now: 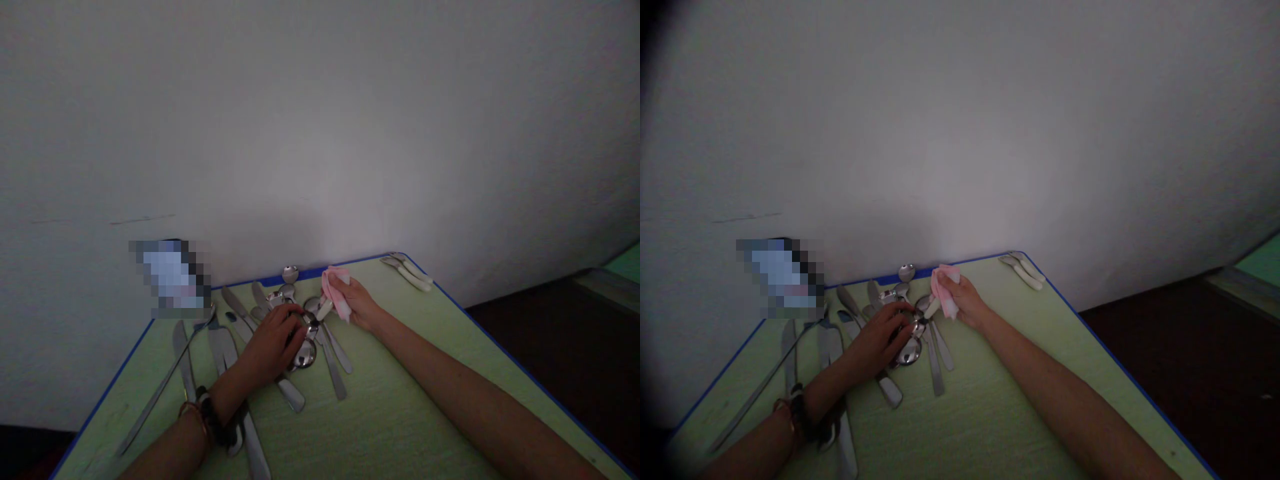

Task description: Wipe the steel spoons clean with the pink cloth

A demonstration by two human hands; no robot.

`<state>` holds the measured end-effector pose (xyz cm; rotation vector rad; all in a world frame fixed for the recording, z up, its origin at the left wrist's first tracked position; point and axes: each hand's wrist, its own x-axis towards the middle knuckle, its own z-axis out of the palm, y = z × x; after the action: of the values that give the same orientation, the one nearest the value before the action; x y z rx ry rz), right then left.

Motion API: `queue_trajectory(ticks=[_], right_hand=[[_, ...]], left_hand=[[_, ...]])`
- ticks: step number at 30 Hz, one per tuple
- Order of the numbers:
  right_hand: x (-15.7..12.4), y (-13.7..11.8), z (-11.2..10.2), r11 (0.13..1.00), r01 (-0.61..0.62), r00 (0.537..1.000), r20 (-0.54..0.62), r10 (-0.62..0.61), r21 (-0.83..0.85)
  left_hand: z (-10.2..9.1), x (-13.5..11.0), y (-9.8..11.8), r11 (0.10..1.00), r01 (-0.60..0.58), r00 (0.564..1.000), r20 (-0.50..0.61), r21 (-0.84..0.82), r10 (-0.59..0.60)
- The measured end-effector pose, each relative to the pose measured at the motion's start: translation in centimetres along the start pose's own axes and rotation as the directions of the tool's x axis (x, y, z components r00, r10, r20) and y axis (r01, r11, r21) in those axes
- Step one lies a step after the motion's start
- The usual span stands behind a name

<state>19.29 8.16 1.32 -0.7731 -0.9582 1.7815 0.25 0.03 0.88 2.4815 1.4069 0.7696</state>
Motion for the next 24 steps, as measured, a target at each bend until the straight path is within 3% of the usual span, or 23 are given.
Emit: queue_trajectory(ticks=[13, 24], right_hand=[[-0.87, -0.71, 0.1, 0.999, -0.032, 0.983, 0.179, 0.033, -0.006], [-0.81, -0.82, -0.2, 0.994, -0.069, 0.974, 0.223, 0.047, 0.089]], left_hand=[[-0.21, 0.06, 0.01, 0.994, 0.048, 0.993, -0.101, -0.103, -0.058], [-0.32, 0.25, 0.19, 0.985, 0.092, 0.99, -0.096, -0.149, -0.107]])
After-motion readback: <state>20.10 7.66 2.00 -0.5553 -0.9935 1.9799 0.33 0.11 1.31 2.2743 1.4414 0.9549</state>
